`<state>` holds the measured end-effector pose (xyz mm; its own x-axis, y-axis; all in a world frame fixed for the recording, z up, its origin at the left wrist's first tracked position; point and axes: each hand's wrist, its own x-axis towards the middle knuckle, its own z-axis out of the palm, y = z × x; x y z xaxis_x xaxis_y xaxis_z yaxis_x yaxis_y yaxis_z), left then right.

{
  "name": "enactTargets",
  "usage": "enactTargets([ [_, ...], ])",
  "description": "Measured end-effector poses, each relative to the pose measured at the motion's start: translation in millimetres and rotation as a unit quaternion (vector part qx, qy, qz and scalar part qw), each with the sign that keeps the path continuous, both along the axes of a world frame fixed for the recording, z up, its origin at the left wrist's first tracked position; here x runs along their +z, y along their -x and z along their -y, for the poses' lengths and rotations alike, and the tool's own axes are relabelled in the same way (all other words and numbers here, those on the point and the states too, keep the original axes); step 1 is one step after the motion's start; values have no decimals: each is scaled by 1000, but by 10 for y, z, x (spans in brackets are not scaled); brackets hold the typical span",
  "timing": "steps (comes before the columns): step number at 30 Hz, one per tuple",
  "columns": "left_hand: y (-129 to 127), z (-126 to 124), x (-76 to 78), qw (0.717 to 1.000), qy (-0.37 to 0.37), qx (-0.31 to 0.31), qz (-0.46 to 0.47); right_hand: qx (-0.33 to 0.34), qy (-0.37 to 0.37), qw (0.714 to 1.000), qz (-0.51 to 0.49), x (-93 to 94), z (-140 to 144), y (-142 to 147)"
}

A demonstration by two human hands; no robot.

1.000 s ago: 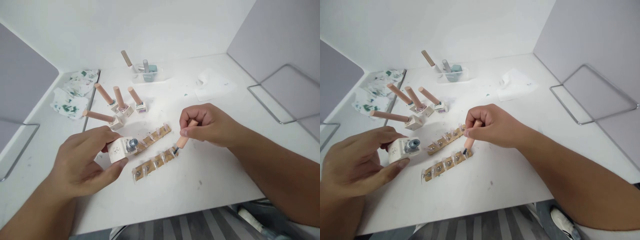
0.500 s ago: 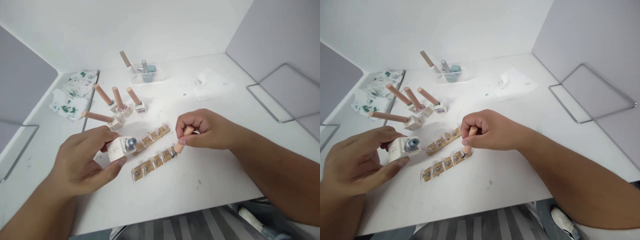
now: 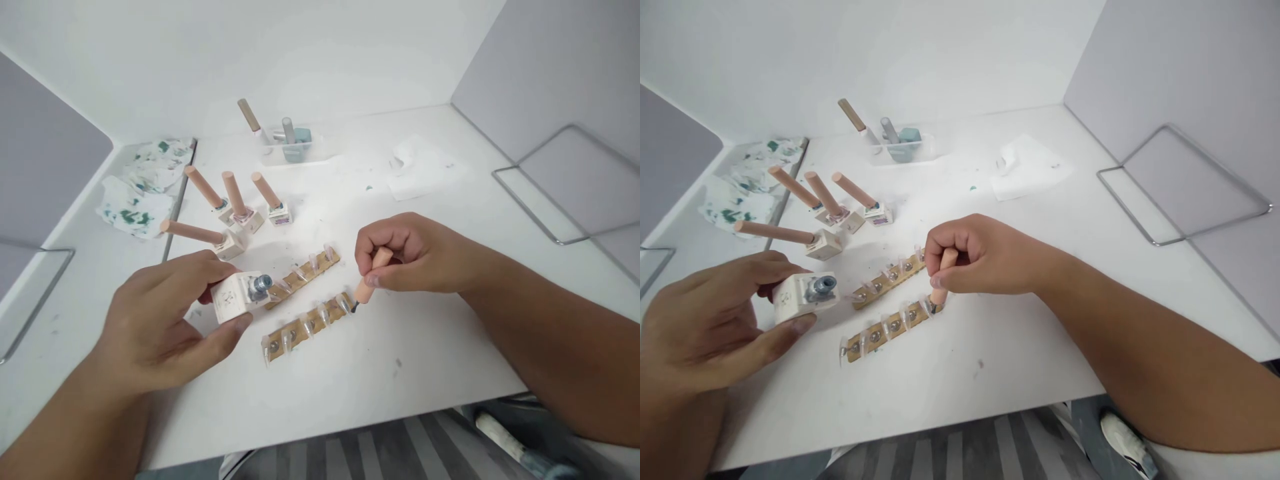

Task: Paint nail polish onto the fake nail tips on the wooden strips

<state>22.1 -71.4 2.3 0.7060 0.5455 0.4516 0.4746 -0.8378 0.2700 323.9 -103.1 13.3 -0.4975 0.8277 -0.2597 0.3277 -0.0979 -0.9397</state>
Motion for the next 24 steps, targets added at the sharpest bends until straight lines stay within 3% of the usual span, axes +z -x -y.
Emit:
enactTargets([
  [24, 23, -13, -5, 1000, 3, -4, -5, 20, -2, 1000, -2, -11, 5, 22],
])
